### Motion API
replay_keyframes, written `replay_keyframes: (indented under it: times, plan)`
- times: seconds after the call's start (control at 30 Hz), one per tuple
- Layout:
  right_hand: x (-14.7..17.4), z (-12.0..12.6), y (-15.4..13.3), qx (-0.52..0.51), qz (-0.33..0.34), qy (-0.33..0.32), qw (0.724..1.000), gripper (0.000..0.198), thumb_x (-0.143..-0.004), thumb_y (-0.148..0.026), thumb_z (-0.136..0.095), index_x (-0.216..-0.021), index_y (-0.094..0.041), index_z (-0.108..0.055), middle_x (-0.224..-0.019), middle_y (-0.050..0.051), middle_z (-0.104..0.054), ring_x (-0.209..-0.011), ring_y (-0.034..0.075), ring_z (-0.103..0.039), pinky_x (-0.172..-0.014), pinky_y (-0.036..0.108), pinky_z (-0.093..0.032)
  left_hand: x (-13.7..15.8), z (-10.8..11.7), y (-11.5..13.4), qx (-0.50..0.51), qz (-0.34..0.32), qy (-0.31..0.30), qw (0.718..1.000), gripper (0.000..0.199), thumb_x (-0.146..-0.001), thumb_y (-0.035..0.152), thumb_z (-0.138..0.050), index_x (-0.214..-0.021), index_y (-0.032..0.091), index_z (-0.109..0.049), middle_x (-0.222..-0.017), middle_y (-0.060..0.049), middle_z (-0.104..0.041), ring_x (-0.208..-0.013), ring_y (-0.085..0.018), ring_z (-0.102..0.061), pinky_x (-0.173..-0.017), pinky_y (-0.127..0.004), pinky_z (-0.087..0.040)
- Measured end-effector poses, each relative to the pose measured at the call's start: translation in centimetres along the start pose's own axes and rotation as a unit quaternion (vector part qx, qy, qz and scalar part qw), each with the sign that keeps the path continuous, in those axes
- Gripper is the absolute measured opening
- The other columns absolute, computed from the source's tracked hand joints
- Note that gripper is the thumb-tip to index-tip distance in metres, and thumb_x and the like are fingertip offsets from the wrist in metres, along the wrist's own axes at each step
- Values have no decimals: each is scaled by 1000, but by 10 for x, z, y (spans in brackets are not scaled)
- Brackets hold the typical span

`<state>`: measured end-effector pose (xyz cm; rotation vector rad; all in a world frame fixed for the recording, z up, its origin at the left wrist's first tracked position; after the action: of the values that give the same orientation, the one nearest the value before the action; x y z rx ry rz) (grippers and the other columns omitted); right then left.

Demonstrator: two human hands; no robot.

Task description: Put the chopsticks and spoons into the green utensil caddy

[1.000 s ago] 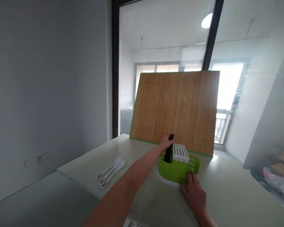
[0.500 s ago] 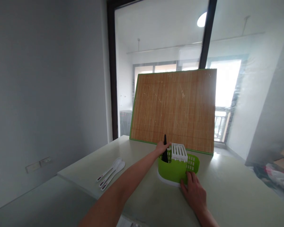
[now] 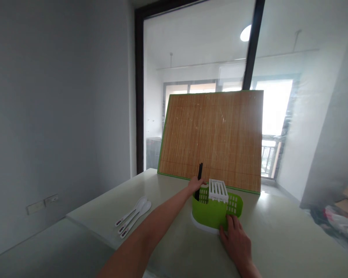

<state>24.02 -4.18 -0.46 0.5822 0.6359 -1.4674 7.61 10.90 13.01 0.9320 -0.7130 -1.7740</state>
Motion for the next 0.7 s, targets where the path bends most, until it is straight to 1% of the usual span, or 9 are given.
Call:
replay_keyframes:
  times: [0.1, 0.17, 0.27, 0.33, 0.4, 0.43, 0.5, 0.57, 0.7]
  plan:
    - [0, 1, 0, 7, 1, -8, 1000, 27, -91, -27, -35, -114, -16, -42, -110, 11, -54, -98, 23, -54, -66, 31, -47, -9, 15, 26, 50, -21, 44, 998, 50, -90, 46, -29, -65, 13, -58, -69, -10, -63, -68, -16, -61, -65, -26, -49]
    - [1, 2, -1, 15, 3, -12, 1000, 27, -91, -28, -35, -114, -16, -42, -110, 11, -53, -97, 23, -54, -65, 30, -47, -18, 35, 47, 73, -36, 72, 994, 56, -91, 53, -20, -70, 14, -54, -65, -8, -59, -60, -12, -59, -59, -24, -49]
    - [1, 4, 0, 26, 2, -18, 1000, 28, -92, -30, -34, -114, -15, -42, -110, 11, -53, -97, 24, -54, -61, 30, -46, -31, 82, 67, 67, -47, 125, 989, 58, -89, 59, -17, -77, 14, -52, -64, -4, -55, -54, -9, -54, -54, -21, -46]
    - [2, 4, 0, 28, 4, -22, 999, 29, -92, -30, -33, -114, -14, -42, -109, 12, -53, -95, 24, -54, -58, 29, -45, -33, 120, 65, 8, -27, 158, 987, 57, -88, 60, -21, -80, 14, -53, -63, -3, -54, -52, -9, -53, -52, -21, -44]
    - [2, 3, 2, 27, 11, -21, 999, 30, -92, -31, -34, -114, -14, -42, -108, 12, -53, -94, 24, -55, -58, 29, -45, -26, 154, 46, -59, 13, 172, 983, 54, -87, 60, -29, -80, 13, -55, -62, -4, -56, -52, -11, -53, -51, -21, -43]
    - [2, 2, 2, 26, 16, -18, 999, 30, -92, -32, -34, -114, -14, -43, -108, 12, -53, -93, 24, -55, -59, 30, -45, -18, 169, 31, -86, 38, 171, 981, 51, -86, 59, -34, -80, 12, -56, -61, -4, -57, -53, -12, -55, -51, -22, -42]
    - [3, 0, 3, 24, 21, -12, 999, 31, -91, -32, -36, -114, -13, -43, -108, 12, -53, -93, 24, -55, -60, 30, -45, 4, 192, -7, -134, 97, 165, 972, 44, -82, 53, -46, -77, 12, -59, -60, -5, -58, -57, -16, -58, -52, -23, -41]
    - [3, -1, 4, 22, 22, -8, 999, 32, -91, -33, -35, -114, -13, -43, -107, 12, -53, -93, 24, -55, -60, 30, -45, 32, 207, -51, -182, 163, 154, 957, 38, -80, 47, -51, -77, 11, -61, -60, -7, -60, -61, -19, -61, -55, -24, -42]
    - [3, -1, 2, 22, 20, -6, 1000, 32, -92, -34, -34, -115, -13, -43, -108, 12, -53, -94, 25, -55, -60, 31, -46, 84, 220, -135, -244, 278, 124, 921, 40, -85, 45, -42, -87, 12, -64, -67, -9, -66, -65, -21, -63, -56, -25, -43]
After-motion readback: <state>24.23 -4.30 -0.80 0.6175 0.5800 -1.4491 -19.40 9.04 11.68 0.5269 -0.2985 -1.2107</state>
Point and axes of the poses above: each hand's wrist, its own x-axis away from the middle knuckle, its own z-axis out of the back of the hand, y = z × x, the point moved 2 cm from there along -x, towards the middle knuckle
